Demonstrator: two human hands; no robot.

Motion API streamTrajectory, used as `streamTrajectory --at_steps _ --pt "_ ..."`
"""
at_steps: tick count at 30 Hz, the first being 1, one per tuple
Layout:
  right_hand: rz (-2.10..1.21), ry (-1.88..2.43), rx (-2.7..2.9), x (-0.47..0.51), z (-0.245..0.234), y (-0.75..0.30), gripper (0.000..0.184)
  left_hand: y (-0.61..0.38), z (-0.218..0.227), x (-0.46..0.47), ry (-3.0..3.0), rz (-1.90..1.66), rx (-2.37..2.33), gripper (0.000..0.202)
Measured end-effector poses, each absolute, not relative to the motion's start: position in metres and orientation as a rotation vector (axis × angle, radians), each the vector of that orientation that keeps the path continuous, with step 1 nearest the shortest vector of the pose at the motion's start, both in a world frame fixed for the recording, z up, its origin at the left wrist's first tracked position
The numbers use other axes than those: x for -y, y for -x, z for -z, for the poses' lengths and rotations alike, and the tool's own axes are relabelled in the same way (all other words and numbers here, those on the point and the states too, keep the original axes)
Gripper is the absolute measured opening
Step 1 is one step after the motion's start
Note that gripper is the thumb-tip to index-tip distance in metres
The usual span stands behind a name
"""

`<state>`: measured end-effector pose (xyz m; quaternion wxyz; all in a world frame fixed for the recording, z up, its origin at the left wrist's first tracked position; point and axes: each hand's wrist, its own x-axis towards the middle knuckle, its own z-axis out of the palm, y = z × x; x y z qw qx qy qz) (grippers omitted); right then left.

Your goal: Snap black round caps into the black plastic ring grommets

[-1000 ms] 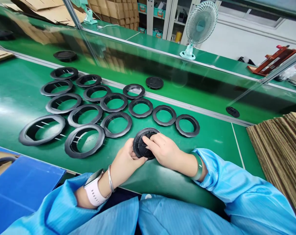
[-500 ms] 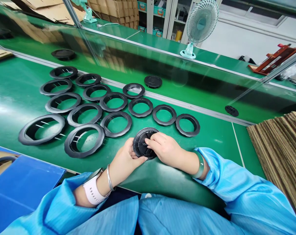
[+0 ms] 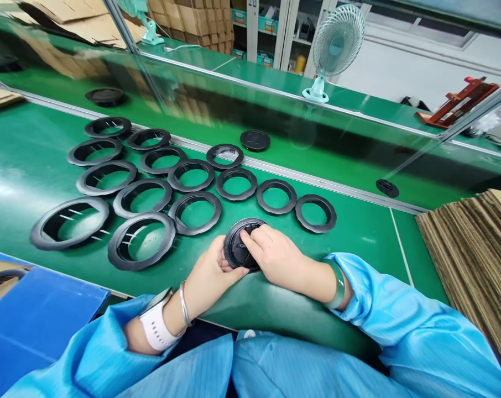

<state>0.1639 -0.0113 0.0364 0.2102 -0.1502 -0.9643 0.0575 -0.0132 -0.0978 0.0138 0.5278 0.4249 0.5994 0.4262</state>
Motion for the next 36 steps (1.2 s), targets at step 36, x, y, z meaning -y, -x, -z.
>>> streamTrajectory --at_steps 36 --pt "-1.701 0.783 1.820 -0.004 -0.026 -0.163 0.047 0.020 -0.016 0.102 -1.311 -1.052 -1.550 0.042"
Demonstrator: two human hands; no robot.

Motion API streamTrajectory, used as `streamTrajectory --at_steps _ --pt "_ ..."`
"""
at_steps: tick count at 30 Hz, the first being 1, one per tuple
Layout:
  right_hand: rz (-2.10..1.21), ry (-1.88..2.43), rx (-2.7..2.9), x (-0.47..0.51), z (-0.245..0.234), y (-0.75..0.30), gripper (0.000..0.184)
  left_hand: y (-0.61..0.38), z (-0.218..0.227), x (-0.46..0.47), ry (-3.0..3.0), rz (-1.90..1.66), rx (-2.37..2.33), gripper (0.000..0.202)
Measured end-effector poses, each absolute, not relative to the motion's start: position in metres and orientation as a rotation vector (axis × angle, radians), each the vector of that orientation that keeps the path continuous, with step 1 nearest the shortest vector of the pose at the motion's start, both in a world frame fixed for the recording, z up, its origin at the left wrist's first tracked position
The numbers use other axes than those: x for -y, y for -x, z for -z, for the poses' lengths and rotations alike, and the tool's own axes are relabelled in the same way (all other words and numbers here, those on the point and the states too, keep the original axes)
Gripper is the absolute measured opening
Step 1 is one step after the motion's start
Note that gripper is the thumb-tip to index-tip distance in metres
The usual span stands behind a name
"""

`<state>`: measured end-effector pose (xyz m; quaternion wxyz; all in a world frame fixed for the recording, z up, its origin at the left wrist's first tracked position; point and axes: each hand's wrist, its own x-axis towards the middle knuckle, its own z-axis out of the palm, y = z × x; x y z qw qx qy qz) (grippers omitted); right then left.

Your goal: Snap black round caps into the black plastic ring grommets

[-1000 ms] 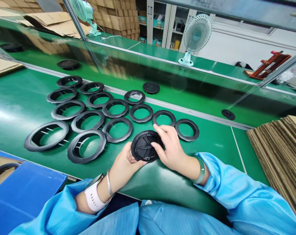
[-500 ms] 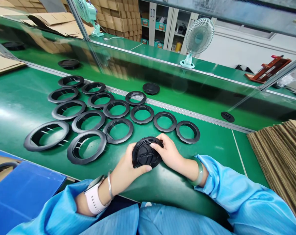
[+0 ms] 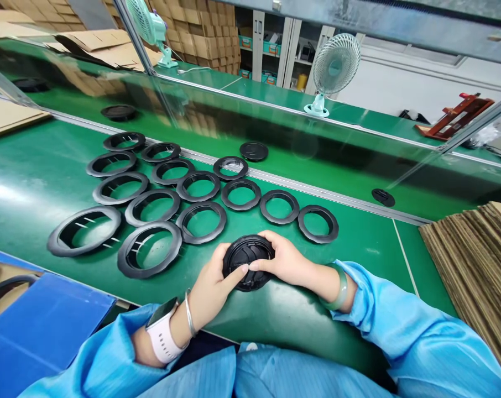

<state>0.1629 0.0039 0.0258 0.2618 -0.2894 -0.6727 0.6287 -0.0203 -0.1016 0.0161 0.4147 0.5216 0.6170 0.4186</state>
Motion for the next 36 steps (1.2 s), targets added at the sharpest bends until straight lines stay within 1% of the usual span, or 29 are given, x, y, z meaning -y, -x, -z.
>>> streamTrajectory --at_steps 2,4,8,10,12,13,14,16,18,20,24,26,28,30,31,33,34,36 --pt "-1.595 0.867 1.849 -0.002 -0.023 -0.161 0.046 0.020 -0.015 0.102 -1.320 -1.051 -1.568 0.041" --pt "-1.564 0.899 1.851 0.000 -0.021 -0.160 0.046 0.019 -0.014 0.102 -1.323 -1.034 -1.582 0.041" --pt "-1.698 0.834 1.783 -0.002 -0.025 -0.159 0.045 0.022 -0.015 0.100 -1.294 -1.033 -1.545 0.046" --pt "-1.789 0.783 1.709 -0.012 -0.035 -0.163 0.050 0.025 -0.018 0.096 -1.193 -1.067 -1.471 0.050" --pt "-1.784 0.740 1.601 -0.033 -0.048 -0.172 0.057 0.028 -0.022 0.088 -1.109 -1.116 -1.421 0.052" --pt "-1.716 0.726 1.544 -0.048 -0.054 -0.181 0.059 0.029 -0.024 0.084 -1.127 -1.133 -1.427 0.051" --pt "-1.582 0.736 1.499 -0.066 -0.060 -0.192 0.059 0.030 -0.027 0.079 -1.209 -1.133 -1.456 0.049" --pt "-1.126 0.890 1.494 -0.107 -0.065 -0.220 0.055 0.028 -0.031 0.067 -1.536 -1.051 -1.557 0.042" --pt "-0.527 1.183 1.565 -0.148 -0.061 -0.252 0.050 0.023 -0.033 0.054 -1.925 -0.895 -1.619 0.039" --pt "-0.295 1.326 1.666 -0.180 -0.049 -0.282 0.046 0.013 -0.034 0.039 -2.213 -0.759 -1.600 0.042" --pt "-0.307 1.446 2.000 -0.210 -0.019 -0.311 0.035 -0.012 -0.027 0.004 -2.414 -0.603 -1.550 0.057" --pt "-0.268 1.517 2.092 -0.217 -0.009 -0.315 0.036 -0.022 -0.020 -0.011 -2.438 -0.583 -1.538 0.063" --pt "-0.179 1.613 2.081 -0.225 -0.004 -0.324 0.040 -0.028 -0.013 -0.020 -2.449 -0.596 -1.536 0.065" --pt "-0.065 1.752 1.965 -0.231 -0.004 -0.344 0.043 -0.028 -0.010 -0.019 -2.434 -0.639 -1.533 0.060" --pt "-0.015 1.833 1.880 -0.233 -0.004 -0.357 0.043 -0.026 -0.011 -0.015 -2.398 -0.668 -1.513 0.054" --pt "0.041 1.981 1.716 -0.234 -0.003 -0.386 0.038 -0.020 -0.017 0.001 -2.224 -0.740 -1.446 0.037" --pt "0.044 2.041 1.650 -0.235 -0.003 -0.399 0.034 -0.016 -0.023 0.012 -2.071 -0.779 -1.408 0.034" --pt "0.025 2.123 1.559 -0.236 -0.001 -0.419 0.029 -0.008 -0.035 0.037 -1.660 -0.851 -1.338 0.041"
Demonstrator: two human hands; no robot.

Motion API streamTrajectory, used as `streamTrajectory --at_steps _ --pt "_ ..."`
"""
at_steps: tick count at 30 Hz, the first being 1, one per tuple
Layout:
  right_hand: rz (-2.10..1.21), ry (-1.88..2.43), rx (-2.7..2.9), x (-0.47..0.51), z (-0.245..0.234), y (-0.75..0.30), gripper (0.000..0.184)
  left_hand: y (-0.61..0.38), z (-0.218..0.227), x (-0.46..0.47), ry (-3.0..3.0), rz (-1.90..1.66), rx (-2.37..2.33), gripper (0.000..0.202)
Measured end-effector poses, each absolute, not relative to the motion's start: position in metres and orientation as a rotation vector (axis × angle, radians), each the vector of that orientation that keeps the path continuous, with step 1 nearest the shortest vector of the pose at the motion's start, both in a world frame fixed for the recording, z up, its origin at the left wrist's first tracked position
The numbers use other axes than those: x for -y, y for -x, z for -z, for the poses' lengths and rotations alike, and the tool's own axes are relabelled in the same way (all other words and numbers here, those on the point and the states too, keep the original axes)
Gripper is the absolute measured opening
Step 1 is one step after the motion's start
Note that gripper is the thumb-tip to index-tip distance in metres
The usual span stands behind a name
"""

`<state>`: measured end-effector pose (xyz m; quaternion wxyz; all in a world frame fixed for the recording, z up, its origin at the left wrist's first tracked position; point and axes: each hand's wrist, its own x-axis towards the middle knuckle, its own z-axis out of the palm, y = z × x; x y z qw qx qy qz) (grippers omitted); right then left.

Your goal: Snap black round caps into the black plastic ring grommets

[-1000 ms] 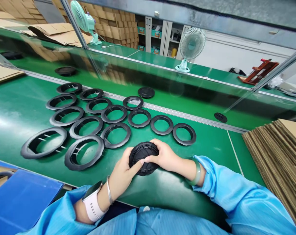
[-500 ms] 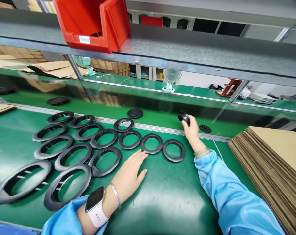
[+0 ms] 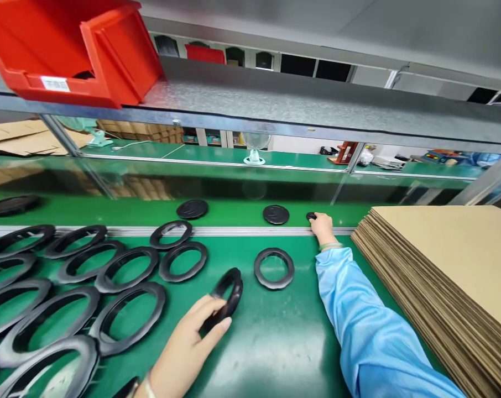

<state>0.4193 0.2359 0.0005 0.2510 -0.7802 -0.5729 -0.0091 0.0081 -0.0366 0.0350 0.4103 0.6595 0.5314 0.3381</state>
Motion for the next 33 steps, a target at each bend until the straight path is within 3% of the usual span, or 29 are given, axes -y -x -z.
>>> streamTrajectory --at_steps 4,11,19,27,33 --pt "-0.027 2.169 1.456 -0.241 0.002 -0.433 0.029 0.009 -0.048 0.078 -0.953 -0.877 -1.158 0.055" --pt "-0.058 2.071 1.347 -0.238 -0.010 -0.421 0.008 0.031 -0.042 0.109 -0.831 -0.838 -1.062 0.048" --pt "-0.022 1.371 1.572 -0.185 -0.059 -0.310 0.015 0.027 -0.036 0.108 -0.775 -0.948 -1.115 0.042" --pt "-0.711 0.526 2.062 -0.027 -0.056 -0.180 0.026 0.020 -0.017 0.101 -0.899 -1.070 -1.418 0.055" --pt "-0.488 0.428 2.258 0.002 -0.030 -0.167 0.026 0.011 -0.019 0.101 -0.979 -1.036 -1.569 0.073"
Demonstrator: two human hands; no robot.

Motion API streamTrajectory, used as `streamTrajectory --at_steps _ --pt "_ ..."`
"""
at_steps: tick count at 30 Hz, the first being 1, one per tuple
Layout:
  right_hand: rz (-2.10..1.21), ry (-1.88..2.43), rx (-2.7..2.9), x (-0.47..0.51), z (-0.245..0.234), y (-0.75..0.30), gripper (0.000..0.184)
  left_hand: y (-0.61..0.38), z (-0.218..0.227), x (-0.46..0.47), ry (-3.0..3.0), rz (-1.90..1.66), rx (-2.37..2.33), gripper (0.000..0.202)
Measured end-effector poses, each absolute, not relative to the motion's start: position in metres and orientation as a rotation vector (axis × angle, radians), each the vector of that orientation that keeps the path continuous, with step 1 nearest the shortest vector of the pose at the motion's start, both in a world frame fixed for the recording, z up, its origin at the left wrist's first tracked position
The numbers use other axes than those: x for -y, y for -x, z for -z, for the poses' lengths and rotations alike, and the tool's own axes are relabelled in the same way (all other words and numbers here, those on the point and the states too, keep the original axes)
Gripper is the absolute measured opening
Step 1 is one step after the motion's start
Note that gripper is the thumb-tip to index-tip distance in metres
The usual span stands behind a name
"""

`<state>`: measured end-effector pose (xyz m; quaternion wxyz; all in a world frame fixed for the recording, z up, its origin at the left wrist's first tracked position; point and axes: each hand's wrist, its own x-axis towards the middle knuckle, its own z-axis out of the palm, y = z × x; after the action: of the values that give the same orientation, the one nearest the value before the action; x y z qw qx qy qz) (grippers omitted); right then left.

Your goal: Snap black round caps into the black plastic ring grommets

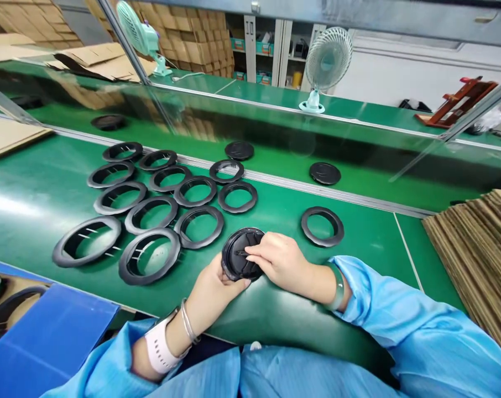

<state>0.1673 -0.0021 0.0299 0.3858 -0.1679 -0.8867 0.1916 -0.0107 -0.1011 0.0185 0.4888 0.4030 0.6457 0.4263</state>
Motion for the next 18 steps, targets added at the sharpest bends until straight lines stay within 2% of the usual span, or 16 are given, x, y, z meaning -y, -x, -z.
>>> streamTrajectory --at_steps 5,13,18 --pt "-0.393 0.362 2.351 -0.001 -0.021 -0.168 0.027 0.011 -0.016 0.100 -0.943 -1.049 -1.484 0.076" --pt "-0.164 0.215 2.436 0.000 -0.022 -0.168 0.018 0.013 -0.008 0.100 -1.008 -1.055 -1.508 0.074" --pt "-0.219 0.295 2.444 -0.001 -0.019 -0.165 0.022 0.013 -0.010 0.102 -0.991 -1.059 -1.478 0.065"
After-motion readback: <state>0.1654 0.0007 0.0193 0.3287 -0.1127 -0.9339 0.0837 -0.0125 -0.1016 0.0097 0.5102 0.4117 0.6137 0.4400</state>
